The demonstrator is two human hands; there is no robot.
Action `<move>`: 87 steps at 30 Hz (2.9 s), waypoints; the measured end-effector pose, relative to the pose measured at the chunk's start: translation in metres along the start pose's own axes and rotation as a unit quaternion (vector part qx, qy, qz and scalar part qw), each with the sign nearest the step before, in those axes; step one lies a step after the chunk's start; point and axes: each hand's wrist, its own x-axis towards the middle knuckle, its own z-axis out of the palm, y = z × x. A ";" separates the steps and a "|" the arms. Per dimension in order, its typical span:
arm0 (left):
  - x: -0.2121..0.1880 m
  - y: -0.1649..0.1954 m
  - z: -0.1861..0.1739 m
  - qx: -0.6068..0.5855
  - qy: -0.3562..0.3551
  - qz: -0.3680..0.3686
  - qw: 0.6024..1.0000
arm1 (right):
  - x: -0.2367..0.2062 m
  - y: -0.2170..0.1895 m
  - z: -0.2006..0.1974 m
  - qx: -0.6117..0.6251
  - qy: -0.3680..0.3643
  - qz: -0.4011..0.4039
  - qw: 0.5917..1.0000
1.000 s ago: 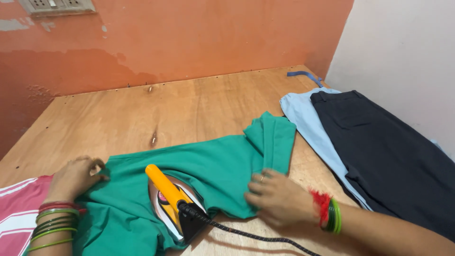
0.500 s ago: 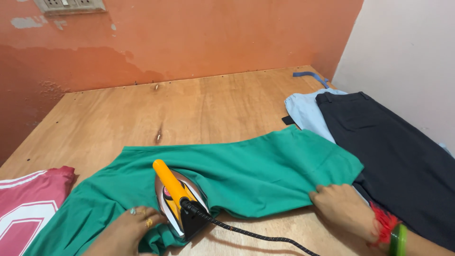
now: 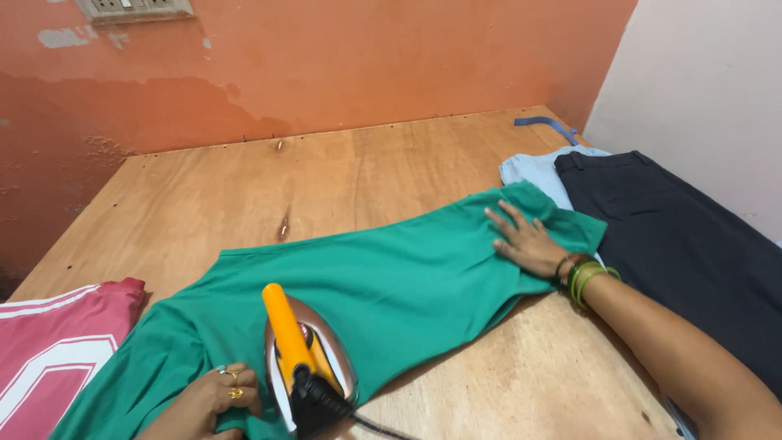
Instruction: The person irons a pair of green pants on a flat wooden board, moving the iron along the fabric while holding the garment steady with the other hand. They reposition and turn the pants to press different sections, then lift the garment at the end.
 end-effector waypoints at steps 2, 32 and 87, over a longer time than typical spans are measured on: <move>-0.008 0.003 -0.003 -0.040 -0.024 -0.025 0.999 | 0.012 -0.001 -0.007 -0.023 -0.001 0.016 1.000; 0.024 0.046 -0.055 -0.168 -0.156 -0.244 0.942 | 0.023 -0.242 -0.082 -0.088 -0.323 -0.148 0.930; 0.105 -0.092 0.003 0.230 0.095 -0.324 0.913 | 0.091 -0.094 -0.027 -0.240 0.315 0.006 0.918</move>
